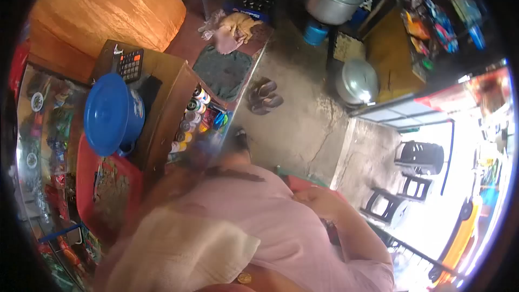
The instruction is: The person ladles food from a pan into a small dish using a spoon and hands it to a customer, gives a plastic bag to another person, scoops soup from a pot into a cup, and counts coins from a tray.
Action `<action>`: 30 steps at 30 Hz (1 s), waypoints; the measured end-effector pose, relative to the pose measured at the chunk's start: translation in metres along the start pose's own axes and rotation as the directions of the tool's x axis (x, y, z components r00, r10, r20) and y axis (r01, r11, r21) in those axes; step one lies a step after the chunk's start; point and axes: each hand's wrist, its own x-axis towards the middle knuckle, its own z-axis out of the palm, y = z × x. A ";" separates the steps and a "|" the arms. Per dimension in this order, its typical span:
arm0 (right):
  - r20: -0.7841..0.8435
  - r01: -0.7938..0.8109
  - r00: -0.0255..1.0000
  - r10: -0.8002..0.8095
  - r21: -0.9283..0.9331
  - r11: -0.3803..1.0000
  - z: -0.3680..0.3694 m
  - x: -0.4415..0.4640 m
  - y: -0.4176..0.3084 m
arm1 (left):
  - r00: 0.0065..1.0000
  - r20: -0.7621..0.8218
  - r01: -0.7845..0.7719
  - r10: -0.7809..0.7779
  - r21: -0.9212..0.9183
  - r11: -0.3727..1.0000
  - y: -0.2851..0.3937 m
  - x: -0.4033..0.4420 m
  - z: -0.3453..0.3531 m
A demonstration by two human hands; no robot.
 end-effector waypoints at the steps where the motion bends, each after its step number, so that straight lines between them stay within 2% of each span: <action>1: -0.042 0.006 0.999 -0.003 0.071 0.997 -0.015 -0.001 -0.016 | 0.999 0.012 0.041 -0.041 -0.050 0.998 0.018 0.008 -0.007; 2: -0.087 0.014 0.996 0.000 0.151 0.989 -0.026 0.001 -0.029 | 0.996 0.032 0.085 -0.083 -0.090 0.992 0.032 0.018 -0.017; 3: -0.133 0.028 0.991 0.002 0.229 0.973 -0.040 0.004 -0.037 | 0.975 0.174 0.130 -0.137 0.050 0.990 0.050 0.041 -0.035; 4: -0.161 0.036 0.987 0.011 0.287 0.957 -0.053 0.007 -0.048 | 0.954 0.255 0.134 -0.157 0.107 0.985 0.060 0.059 -0.045; 7: -0.198 0.048 0.980 0.026 0.359 0.932 -0.097 0.031 -0.075 | 0.930 0.335 0.120 -0.153 0.116 0.986 0.075 0.102 -0.058; 10: -0.216 0.085 0.976 0.004 0.402 0.911 -0.144 0.058 -0.095 | 0.935 0.322 0.143 -0.150 0.046 0.989 0.092 0.120 -0.069; 18: -0.247 0.221 0.962 -0.113 0.467 0.856 -0.302 0.118 -0.134 | 0.977 0.137 0.181 -0.166 -0.112 0.977 0.184 0.159 -0.080; 19: -0.250 0.249 0.957 -0.149 0.441 0.862 -0.326 0.121 -0.143 | 0.979 0.114 0.182 -0.169 -0.115 0.976 0.198 0.172 -0.081; 20: -0.252 0.293 0.944 -0.214 0.338 0.894 -0.350 0.124 -0.153 | 0.981 0.095 0.179 -0.169 -0.105 0.978 0.213 0.185 -0.085; 22: -0.257 0.388 0.892 -0.373 0.008 0.922 -0.395 0.119 -0.195 | 0.984 0.027 0.177 -0.175 -0.117 0.977 0.246 0.203 -0.093; 25: -0.195 0.391 0.868 -0.456 -0.298 0.871 -0.448 0.116 -0.249 | 0.985 -0.075 0.141 -0.153 -0.137 0.980 0.299 0.232 -0.118; 26: -0.157 0.408 0.864 -0.479 -0.341 0.847 -0.461 0.122 -0.253 | 0.984 -0.103 0.128 -0.143 -0.140 0.982 0.312 0.242 -0.127; 29: -0.175 0.334 0.909 -0.378 -0.236 0.913 -0.481 0.104 -0.297 | 0.976 -0.175 0.100 -0.129 -0.162 0.982 0.351 0.264 -0.154; 30: -0.160 0.348 0.903 -0.399 -0.272 0.897 -0.486 0.100 -0.316 | 0.973 -0.188 0.099 -0.130 -0.167 0.981 0.360 0.270 -0.161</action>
